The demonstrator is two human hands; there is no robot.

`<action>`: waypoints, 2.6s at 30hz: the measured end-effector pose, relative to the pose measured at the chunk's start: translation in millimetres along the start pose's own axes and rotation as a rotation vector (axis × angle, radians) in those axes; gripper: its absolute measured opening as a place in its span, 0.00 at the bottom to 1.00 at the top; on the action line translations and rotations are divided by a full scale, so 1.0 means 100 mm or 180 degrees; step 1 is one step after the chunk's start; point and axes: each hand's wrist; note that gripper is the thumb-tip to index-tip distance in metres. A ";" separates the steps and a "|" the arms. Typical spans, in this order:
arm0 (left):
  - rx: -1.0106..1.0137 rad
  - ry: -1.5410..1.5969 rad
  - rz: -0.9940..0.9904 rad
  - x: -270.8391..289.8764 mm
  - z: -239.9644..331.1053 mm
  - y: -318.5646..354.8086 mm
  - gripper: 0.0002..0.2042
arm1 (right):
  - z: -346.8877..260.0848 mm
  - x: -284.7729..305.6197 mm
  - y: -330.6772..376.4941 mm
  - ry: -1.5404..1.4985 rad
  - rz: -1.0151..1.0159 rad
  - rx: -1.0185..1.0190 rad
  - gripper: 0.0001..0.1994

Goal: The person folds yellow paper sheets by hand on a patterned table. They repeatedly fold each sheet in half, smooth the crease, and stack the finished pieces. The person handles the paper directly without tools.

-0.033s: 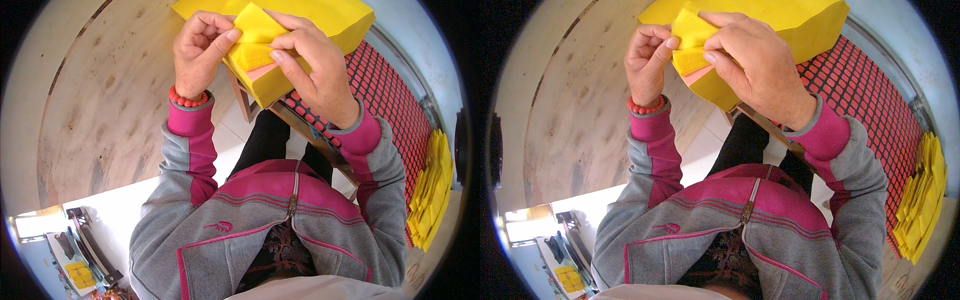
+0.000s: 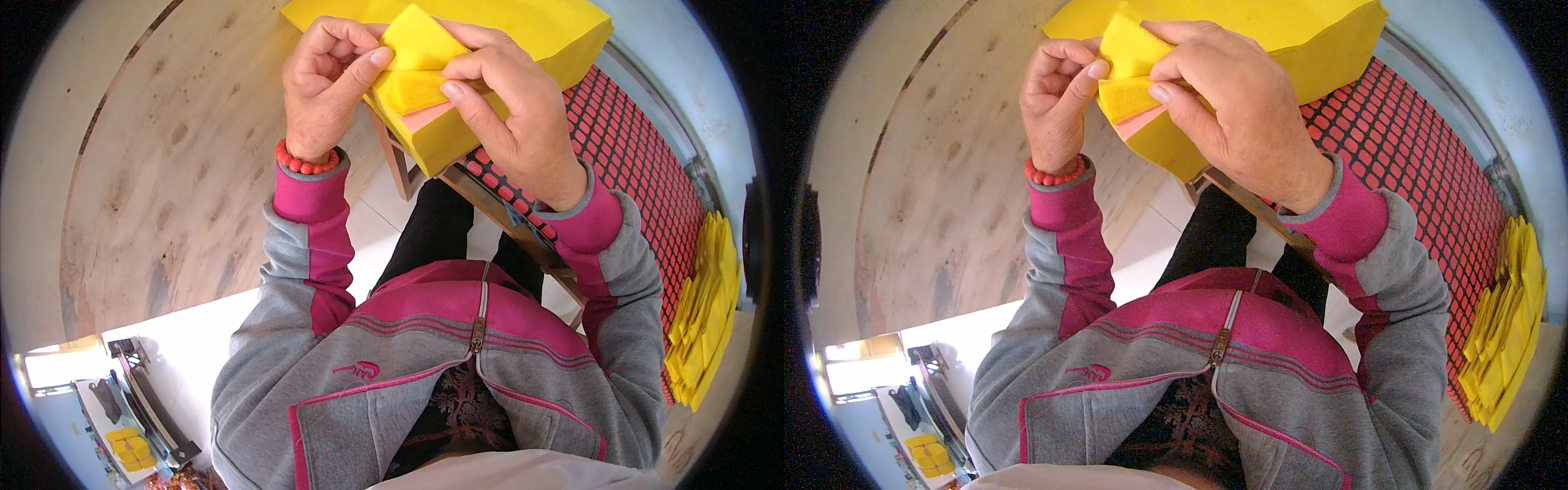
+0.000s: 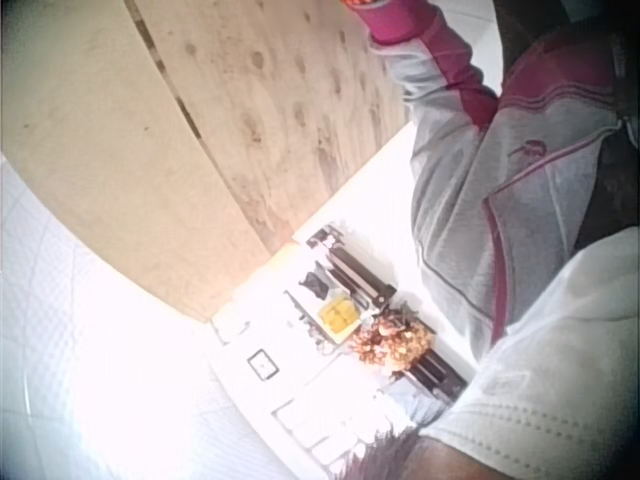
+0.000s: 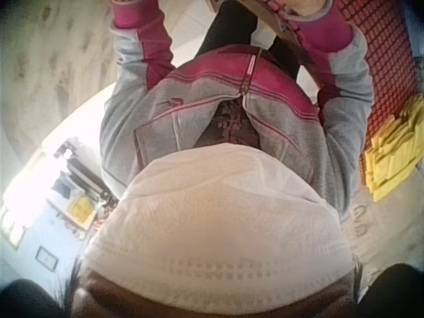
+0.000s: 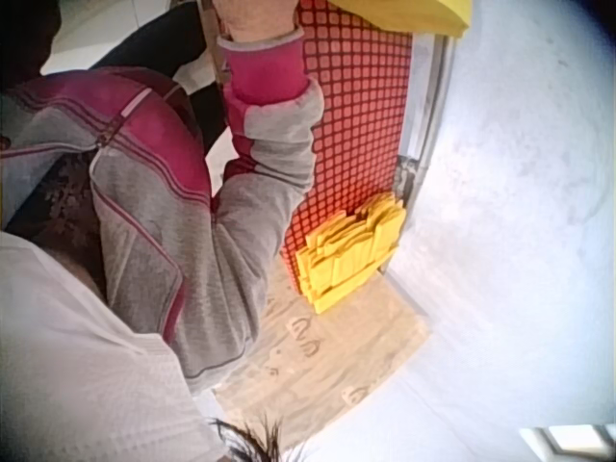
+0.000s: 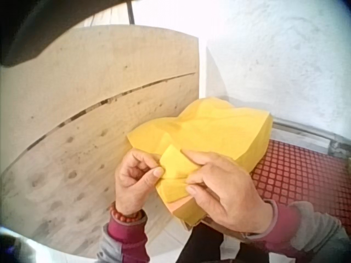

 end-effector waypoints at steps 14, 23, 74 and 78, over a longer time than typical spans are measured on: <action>-0.0237 -0.0289 -0.0712 0.18 0.00 -0.06 0.07 | -0.01 -0.02 0.02 -0.0141 0.0095 -0.0213 0.05; -0.0067 -0.0450 -0.0260 0.06 0.04 0.01 0.05 | -0.03 -0.06 0.00 -0.0253 0.0341 -0.0227 0.06; -0.0605 -0.1113 -0.0552 -0.05 0.12 -0.02 0.11 | 0.49 0.66 3.41 0.3102 -0.0230 -0.1429 0.19; -0.0512 -0.1116 -0.0576 -0.02 0.13 0.01 0.10 | 0.46 0.72 3.46 0.3000 -0.0408 -0.1896 0.19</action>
Point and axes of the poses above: each hand's wrist, its own y-axis away from the middle knuckle, its own x-axis out of the back of the hand, z = x × y, and after that the axes turned 14 degrees about z, right-handed
